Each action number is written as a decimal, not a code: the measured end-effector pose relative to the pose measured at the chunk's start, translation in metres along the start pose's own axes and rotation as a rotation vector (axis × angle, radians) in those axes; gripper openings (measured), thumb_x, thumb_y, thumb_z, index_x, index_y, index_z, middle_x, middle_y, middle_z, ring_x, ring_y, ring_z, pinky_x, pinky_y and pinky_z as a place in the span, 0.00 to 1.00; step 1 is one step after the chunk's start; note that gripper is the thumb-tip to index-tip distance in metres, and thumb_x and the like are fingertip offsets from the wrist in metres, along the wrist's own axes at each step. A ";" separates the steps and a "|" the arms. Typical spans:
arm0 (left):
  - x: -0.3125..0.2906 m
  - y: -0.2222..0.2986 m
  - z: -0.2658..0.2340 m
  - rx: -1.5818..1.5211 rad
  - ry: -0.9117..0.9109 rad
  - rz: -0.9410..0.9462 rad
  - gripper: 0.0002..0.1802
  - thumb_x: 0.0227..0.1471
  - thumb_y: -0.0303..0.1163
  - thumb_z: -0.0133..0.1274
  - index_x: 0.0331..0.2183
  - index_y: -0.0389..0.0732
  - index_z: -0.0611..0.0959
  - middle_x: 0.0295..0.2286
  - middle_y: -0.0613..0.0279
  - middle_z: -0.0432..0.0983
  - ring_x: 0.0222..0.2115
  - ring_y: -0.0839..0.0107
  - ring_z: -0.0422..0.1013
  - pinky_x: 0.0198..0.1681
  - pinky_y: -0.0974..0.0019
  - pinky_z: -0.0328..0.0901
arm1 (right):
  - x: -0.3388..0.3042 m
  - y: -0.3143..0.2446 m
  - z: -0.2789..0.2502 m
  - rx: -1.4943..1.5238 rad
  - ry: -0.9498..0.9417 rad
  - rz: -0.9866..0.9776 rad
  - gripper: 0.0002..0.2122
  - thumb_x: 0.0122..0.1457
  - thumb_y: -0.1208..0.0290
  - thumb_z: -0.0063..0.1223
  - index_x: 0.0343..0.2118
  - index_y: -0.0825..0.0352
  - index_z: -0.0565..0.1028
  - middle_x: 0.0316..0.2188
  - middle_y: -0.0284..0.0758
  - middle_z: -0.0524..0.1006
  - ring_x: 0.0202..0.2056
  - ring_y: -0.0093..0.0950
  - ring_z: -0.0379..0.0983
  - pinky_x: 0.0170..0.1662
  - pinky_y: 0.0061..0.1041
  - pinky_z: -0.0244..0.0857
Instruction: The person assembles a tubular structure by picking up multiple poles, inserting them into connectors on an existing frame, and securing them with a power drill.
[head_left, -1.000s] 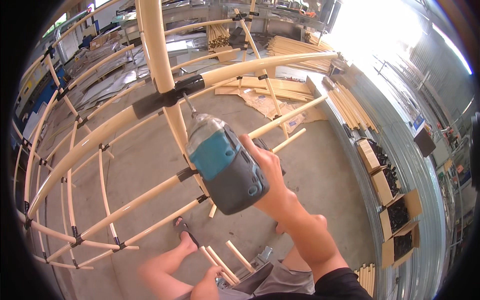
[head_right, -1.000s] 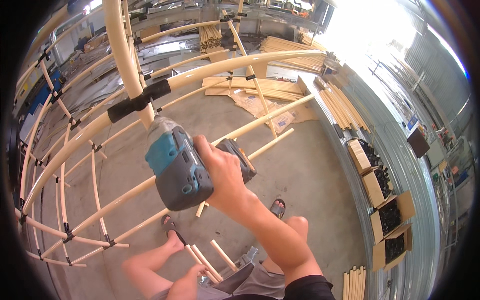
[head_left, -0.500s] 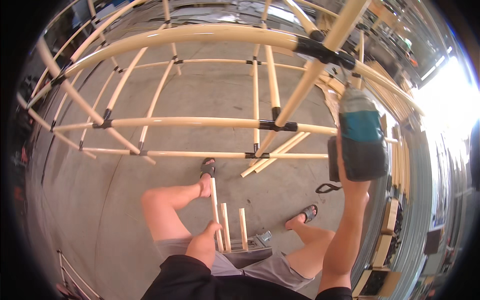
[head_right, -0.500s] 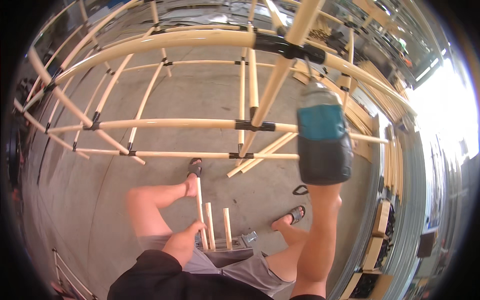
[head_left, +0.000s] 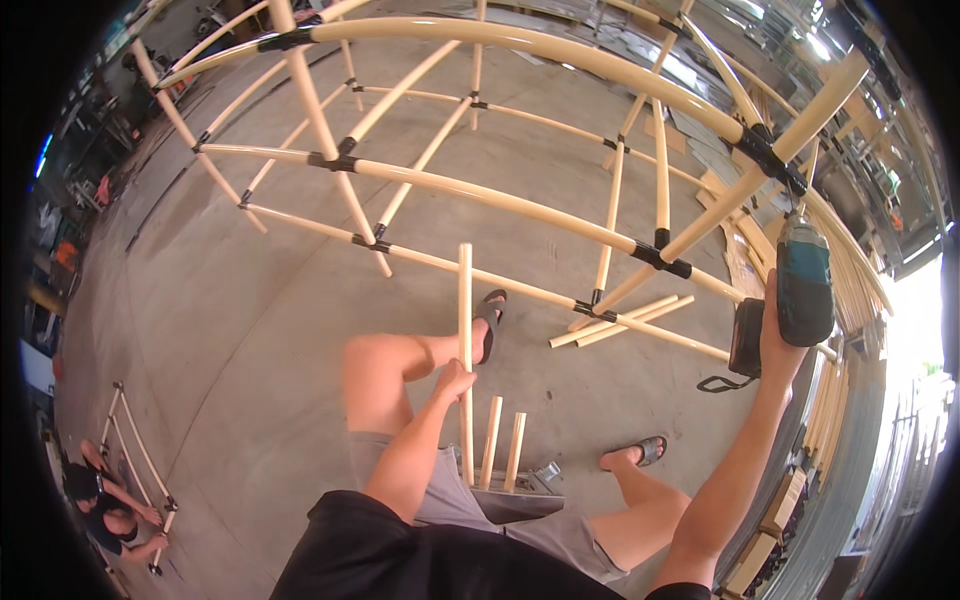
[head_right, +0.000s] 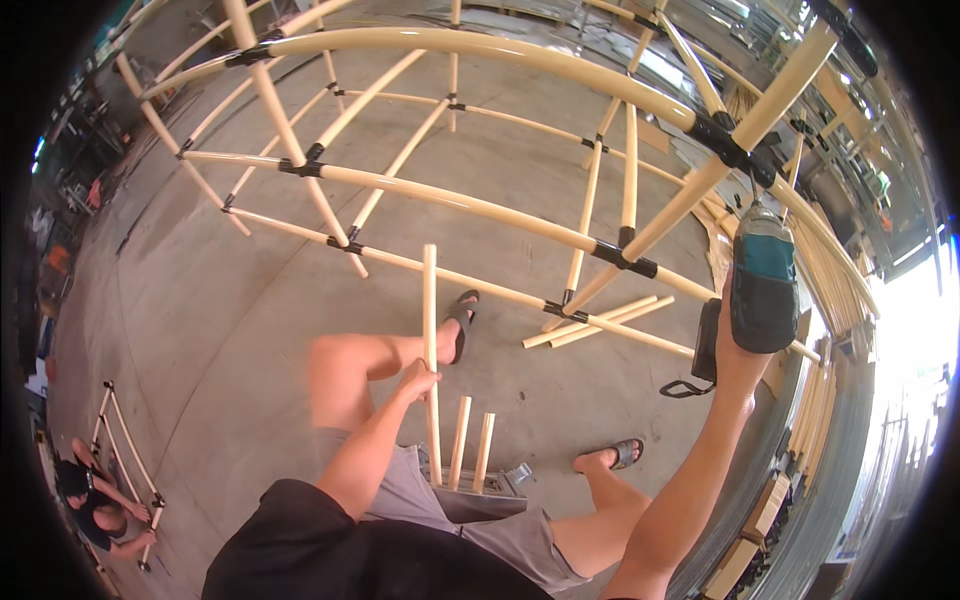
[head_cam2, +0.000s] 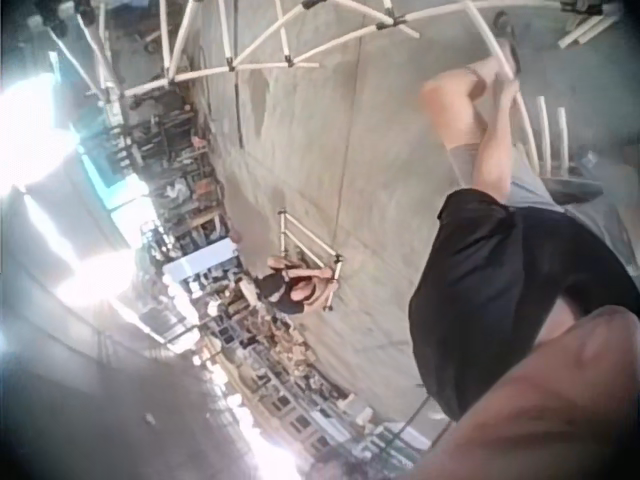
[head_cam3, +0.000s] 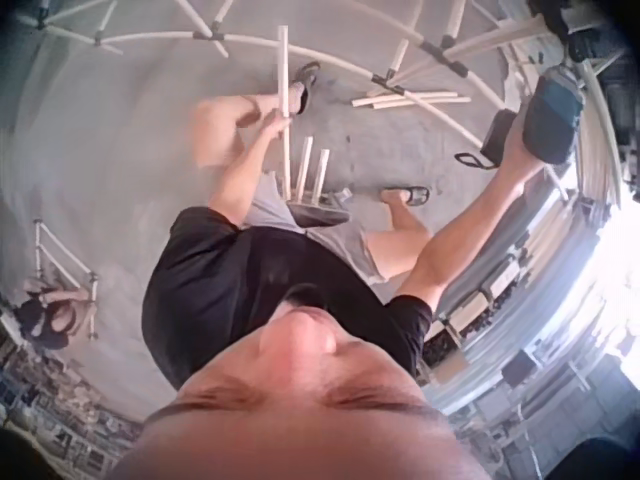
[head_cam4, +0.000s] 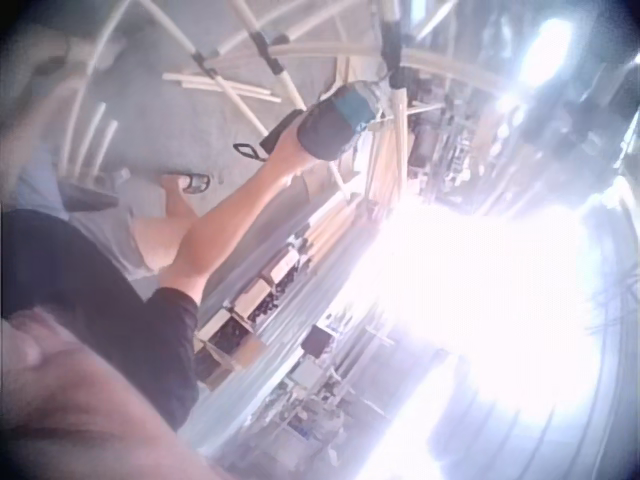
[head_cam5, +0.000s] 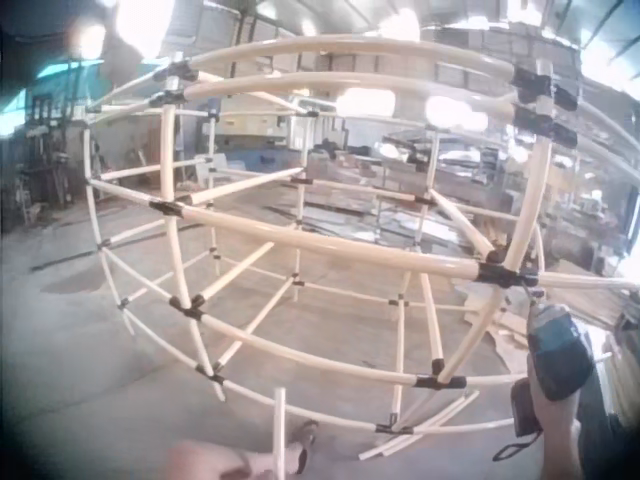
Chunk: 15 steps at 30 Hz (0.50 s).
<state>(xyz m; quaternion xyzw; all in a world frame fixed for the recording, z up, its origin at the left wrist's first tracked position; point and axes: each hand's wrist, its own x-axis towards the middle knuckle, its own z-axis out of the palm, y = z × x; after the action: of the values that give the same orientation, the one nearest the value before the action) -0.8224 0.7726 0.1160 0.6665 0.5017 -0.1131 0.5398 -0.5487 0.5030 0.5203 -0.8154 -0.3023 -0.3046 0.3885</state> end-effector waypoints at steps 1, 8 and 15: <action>0.000 0.005 -0.023 -0.006 0.028 0.031 0.21 0.46 0.30 0.53 0.43 0.30 0.77 0.34 0.36 0.77 0.33 0.48 0.78 0.28 0.52 0.72 | 0.001 0.001 0.002 0.014 0.002 -0.008 0.15 0.58 0.63 0.61 0.42 0.70 0.78 0.37 0.35 0.80 0.37 0.24 0.75 0.44 0.25 0.67; -0.038 0.026 -0.151 -0.297 0.223 0.224 0.21 0.57 0.39 0.53 0.44 0.32 0.71 0.33 0.49 0.76 0.31 0.55 0.77 0.29 0.55 0.72 | -0.008 0.001 0.007 0.032 -0.008 0.103 0.21 0.56 0.59 0.62 0.46 0.70 0.76 0.44 0.39 0.79 0.45 0.28 0.74 0.52 0.28 0.63; -0.078 0.082 -0.269 -0.727 0.312 0.493 0.18 0.59 0.41 0.51 0.41 0.35 0.72 0.32 0.54 0.77 0.30 0.64 0.77 0.28 0.58 0.78 | -0.001 0.021 0.002 0.037 -0.004 0.037 0.20 0.55 0.62 0.62 0.46 0.70 0.76 0.43 0.40 0.79 0.45 0.30 0.75 0.51 0.29 0.65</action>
<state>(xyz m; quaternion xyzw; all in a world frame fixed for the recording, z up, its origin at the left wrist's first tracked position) -0.8992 0.9612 0.3251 0.5426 0.4105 0.3034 0.6671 -0.5340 0.4938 0.5090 -0.8142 -0.2934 -0.2902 0.4084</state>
